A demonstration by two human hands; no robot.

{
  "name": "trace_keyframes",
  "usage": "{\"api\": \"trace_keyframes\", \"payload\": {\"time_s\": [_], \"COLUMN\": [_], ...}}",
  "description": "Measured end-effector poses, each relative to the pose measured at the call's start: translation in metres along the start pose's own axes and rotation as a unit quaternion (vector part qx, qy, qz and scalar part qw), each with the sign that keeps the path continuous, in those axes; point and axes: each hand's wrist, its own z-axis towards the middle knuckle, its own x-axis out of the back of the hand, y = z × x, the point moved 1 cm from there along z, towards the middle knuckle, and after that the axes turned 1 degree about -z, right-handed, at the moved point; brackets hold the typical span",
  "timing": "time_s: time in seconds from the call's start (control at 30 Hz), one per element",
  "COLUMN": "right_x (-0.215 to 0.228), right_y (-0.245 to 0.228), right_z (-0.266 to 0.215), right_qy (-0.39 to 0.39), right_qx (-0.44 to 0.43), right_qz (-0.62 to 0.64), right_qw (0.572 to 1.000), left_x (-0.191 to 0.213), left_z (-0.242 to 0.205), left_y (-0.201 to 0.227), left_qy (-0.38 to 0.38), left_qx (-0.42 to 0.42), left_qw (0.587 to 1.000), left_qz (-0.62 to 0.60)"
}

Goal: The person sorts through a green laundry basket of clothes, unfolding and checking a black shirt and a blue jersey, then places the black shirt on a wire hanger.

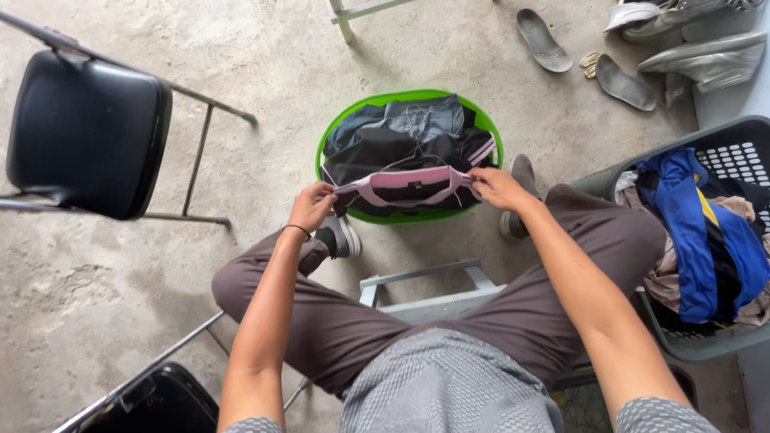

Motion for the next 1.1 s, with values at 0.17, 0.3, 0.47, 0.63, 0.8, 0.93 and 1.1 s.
{"api": "trace_keyframes", "payload": {"time_s": [0.17, 0.3, 0.47, 0.63, 0.8, 0.93, 1.1], "right_x": [-0.017, -0.040, -0.070, -0.099, -0.122, -0.132, -0.142], "right_y": [0.014, 0.027, 0.018, 0.003, 0.036, 0.046, 0.047], "right_z": [0.023, 0.053, 0.075, 0.076, 0.097, 0.107, 0.110], "right_qy": [0.108, 0.119, 0.037, -0.096, -0.099, -0.097, -0.115], "right_qx": [-0.078, -0.168, -0.105, -0.180, -0.198, -0.211, -0.234], "right_qz": [-0.179, -0.169, -0.158, -0.229, -0.211, -0.209, -0.218], "right_qw": [0.975, 0.964, 0.981, 0.952, 0.952, 0.950, 0.940], "left_x": [-0.020, -0.041, -0.091, -0.120, -0.145, -0.156, -0.164], "left_z": [0.048, 0.072, 0.075, 0.091, 0.122, 0.128, 0.137], "left_y": [-0.010, 0.001, 0.028, -0.005, -0.049, -0.063, -0.078], "left_qy": [0.023, 0.124, 0.055, -0.105, -0.095, -0.085, -0.107], "left_qx": [0.001, -0.078, -0.111, 0.022, 0.049, 0.068, 0.091], "left_qw": [0.998, 0.973, 0.874, 0.863, 0.842, 0.846, 0.825], "left_qz": [0.056, 0.180, 0.470, 0.494, 0.529, 0.522, 0.548]}}
